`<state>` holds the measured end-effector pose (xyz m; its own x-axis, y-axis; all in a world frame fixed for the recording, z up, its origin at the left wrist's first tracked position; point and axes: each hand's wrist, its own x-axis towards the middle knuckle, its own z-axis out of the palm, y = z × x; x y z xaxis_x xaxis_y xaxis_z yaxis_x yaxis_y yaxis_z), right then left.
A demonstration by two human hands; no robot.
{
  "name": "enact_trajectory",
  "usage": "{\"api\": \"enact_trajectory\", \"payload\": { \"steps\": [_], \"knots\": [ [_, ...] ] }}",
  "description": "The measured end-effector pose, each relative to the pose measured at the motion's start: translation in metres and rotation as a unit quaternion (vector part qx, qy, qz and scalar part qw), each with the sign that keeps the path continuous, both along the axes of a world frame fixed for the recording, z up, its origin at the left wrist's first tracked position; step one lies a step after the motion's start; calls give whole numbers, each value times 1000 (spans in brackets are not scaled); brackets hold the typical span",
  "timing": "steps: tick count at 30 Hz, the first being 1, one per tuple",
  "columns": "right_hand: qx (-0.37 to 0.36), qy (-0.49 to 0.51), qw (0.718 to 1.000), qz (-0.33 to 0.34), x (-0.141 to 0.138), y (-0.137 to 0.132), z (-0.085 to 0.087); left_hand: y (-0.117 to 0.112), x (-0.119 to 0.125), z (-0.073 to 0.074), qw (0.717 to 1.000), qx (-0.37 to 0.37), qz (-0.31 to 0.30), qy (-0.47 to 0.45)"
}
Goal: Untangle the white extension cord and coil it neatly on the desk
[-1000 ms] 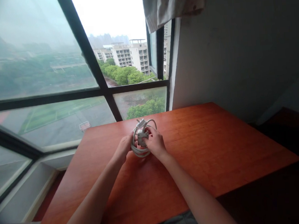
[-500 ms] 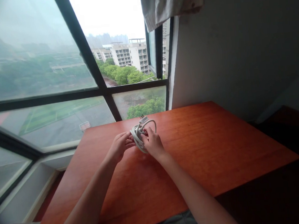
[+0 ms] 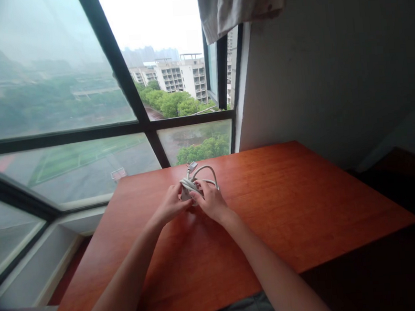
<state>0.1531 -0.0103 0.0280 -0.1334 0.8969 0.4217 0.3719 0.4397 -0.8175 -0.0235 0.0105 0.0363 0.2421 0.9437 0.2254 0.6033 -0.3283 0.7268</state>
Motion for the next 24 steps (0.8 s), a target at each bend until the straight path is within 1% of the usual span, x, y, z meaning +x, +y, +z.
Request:
{"api": "enact_trajectory", "payload": {
  "steps": [3, 5, 8, 10, 12, 14, 15, 17, 19, 21, 22, 24],
  "knots": [
    [-38, 30, 999, -5, 2, 2, 1, -3, 5, -2, 997, 12, 38, 66],
    [-57, 56, 997, 9, 3, 3, 0, -6, 10, 1, 992, 14, 64, 104],
    [-60, 69, 996, 23, 3, 3, -3, -11, 16, 7, 987, 13, 73, 139],
    [-38, 38, 999, -3, 4, 3, -4, -13, 18, 11, 990, 14, 68, 125],
    [-13, -9, 999, -34, 7, 4, -3, -15, 18, 15, 994, 14, 65, 82],
    [7, -52, 997, -54, 11, 6, 0, -15, 11, 19, 997, 15, 44, 67],
    [16, -73, 995, -61, 13, 7, 1, -15, 6, 20, 996, 11, 26, 81],
    [41, -113, 990, -69, 19, 12, 2, -12, -7, 24, 990, -15, -18, 142],
    [67, -144, 985, -66, 24, 15, -1, -8, -22, 27, 977, -69, -43, 198],
    [89, -149, 984, -37, 27, 17, -9, -5, -34, 28, 964, -120, -54, 230],
    [98, -144, 985, -15, 28, 17, -14, -4, -39, 28, 960, -134, -57, 238],
    [112, -137, 984, 30, 27, 15, -22, -2, -44, 27, 959, -135, -62, 239]
  ]
}}
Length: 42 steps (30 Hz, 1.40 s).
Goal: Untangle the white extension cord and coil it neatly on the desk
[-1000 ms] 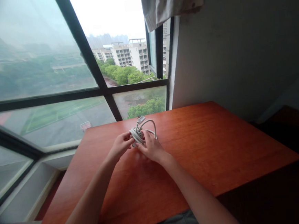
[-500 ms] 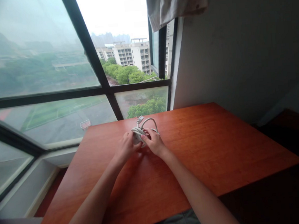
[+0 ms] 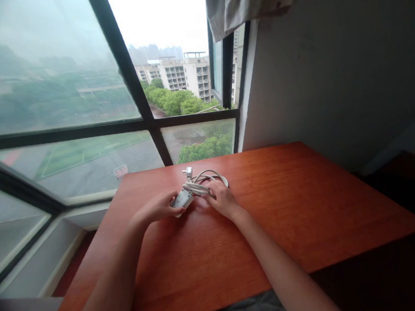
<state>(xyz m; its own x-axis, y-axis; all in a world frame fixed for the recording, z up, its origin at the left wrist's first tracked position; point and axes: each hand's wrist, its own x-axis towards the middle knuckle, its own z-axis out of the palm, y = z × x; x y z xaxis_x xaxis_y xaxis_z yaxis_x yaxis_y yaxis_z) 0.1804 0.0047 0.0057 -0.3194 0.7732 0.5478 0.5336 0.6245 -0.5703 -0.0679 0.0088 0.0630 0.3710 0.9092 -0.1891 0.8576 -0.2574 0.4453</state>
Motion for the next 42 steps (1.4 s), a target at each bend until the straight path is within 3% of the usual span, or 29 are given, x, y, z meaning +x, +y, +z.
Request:
{"api": "enact_trajectory", "payload": {
  "steps": [5, 9, 13, 17, 19, 24, 29, 35, 39, 42],
  "knots": [
    [5, 27, 999, 22, 4, -12, 3, 3, -6, -3, 998, -1, -12, -57],
    [-14, 133, 986, -101, 24, -13, 6, 8, -10, -8, 995, 8, -1, -104],
    [-62, 191, 958, -206, 44, -2, -16, 12, -13, -15, 989, 39, 31, -138],
    [-119, 210, 938, -249, 50, 8, -36, 12, -12, -17, 989, 34, 27, -142],
    [-118, 202, 939, -252, 50, 9, -39, 12, -6, -18, 989, 56, 16, -136],
    [-102, 160, 949, -250, 48, 7, -40, 3, 30, -23, 976, 198, 12, -92],
    [-97, 115, 955, -255, 46, 6, -43, -9, 59, -25, 975, 218, 50, -19],
    [-101, 83, 967, -218, 41, 3, -42, 6, 30, -27, 984, 170, 51, -2],
    [-95, 55, 979, -174, 35, 0, -40, 16, 6, -24, 976, 194, 91, -35],
    [-92, 59, 980, -164, 32, -2, -37, 15, 3, -15, 963, 227, 126, -71]
  ]
}}
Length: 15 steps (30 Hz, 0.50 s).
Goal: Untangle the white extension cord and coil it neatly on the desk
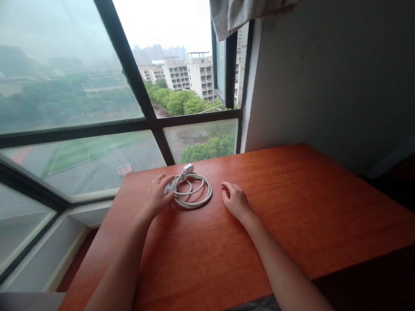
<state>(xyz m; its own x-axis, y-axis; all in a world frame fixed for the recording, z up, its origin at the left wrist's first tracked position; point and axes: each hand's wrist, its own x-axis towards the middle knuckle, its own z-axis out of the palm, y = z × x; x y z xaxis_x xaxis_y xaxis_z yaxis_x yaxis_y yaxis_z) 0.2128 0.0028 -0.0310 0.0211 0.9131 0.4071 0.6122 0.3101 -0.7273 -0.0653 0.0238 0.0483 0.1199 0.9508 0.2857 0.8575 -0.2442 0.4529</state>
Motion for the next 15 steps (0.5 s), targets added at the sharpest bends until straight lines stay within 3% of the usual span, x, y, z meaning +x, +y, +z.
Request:
{"api": "enact_trajectory", "payload": {
  "steps": [4, 7, 11, 15],
  "knots": [
    [-4, 8, 1000, -8, -1, -1, 2, -11, 17, 12, 999, 44, 13, -12],
    [-9, 3, 1000, -3, -2, -2, 2, -23, 44, 10, 997, 59, -48, -7],
    [-5, -18, 999, 26, -7, -5, 5, -44, 84, -11, 976, -1, -217, 32],
    [3, -4, 998, 60, -14, -13, 16, -55, 106, -37, 957, -15, -286, 35]
  ]
}}
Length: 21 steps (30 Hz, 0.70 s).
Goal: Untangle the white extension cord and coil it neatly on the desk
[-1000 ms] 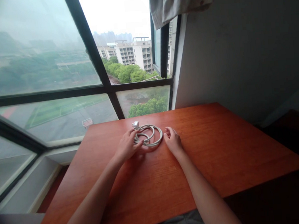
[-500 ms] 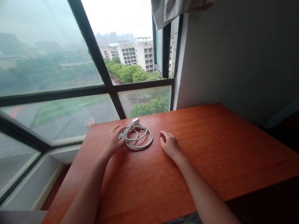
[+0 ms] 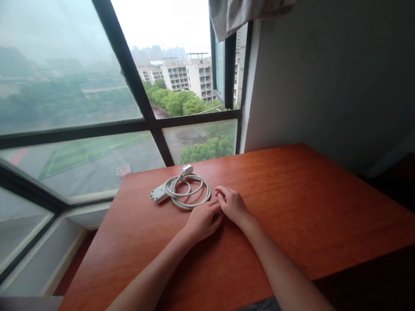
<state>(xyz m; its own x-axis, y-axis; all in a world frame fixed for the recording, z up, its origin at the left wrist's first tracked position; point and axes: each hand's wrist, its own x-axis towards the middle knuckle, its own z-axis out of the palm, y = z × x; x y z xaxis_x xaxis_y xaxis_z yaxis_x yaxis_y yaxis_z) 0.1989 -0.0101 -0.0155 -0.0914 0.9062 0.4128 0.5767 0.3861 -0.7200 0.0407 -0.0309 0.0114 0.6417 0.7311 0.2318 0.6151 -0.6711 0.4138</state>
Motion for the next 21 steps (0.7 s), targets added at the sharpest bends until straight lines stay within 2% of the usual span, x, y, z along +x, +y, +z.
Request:
{"api": "enact_trajectory", "payload": {
  "steps": [4, 10, 14, 18, 21],
  "knots": [
    [9, 13, 999, 48, -9, -6, 8, 3, -1, -10, 999, -11, -14, -34],
    [4, -51, 998, -36, -13, -4, 4, 5, -4, -8, 1000, -7, -11, -25],
    [-5, -84, 996, 23, -13, -2, 6, 1, -3, -7, 999, 14, -30, 2],
    [-11, -54, 993, 103, -16, -5, 10, 0, -3, -7, 999, 32, -26, 17],
    [-11, -38, 992, 124, -18, -6, 11, 1, -5, -7, 999, 24, -30, 12]
  ]
}}
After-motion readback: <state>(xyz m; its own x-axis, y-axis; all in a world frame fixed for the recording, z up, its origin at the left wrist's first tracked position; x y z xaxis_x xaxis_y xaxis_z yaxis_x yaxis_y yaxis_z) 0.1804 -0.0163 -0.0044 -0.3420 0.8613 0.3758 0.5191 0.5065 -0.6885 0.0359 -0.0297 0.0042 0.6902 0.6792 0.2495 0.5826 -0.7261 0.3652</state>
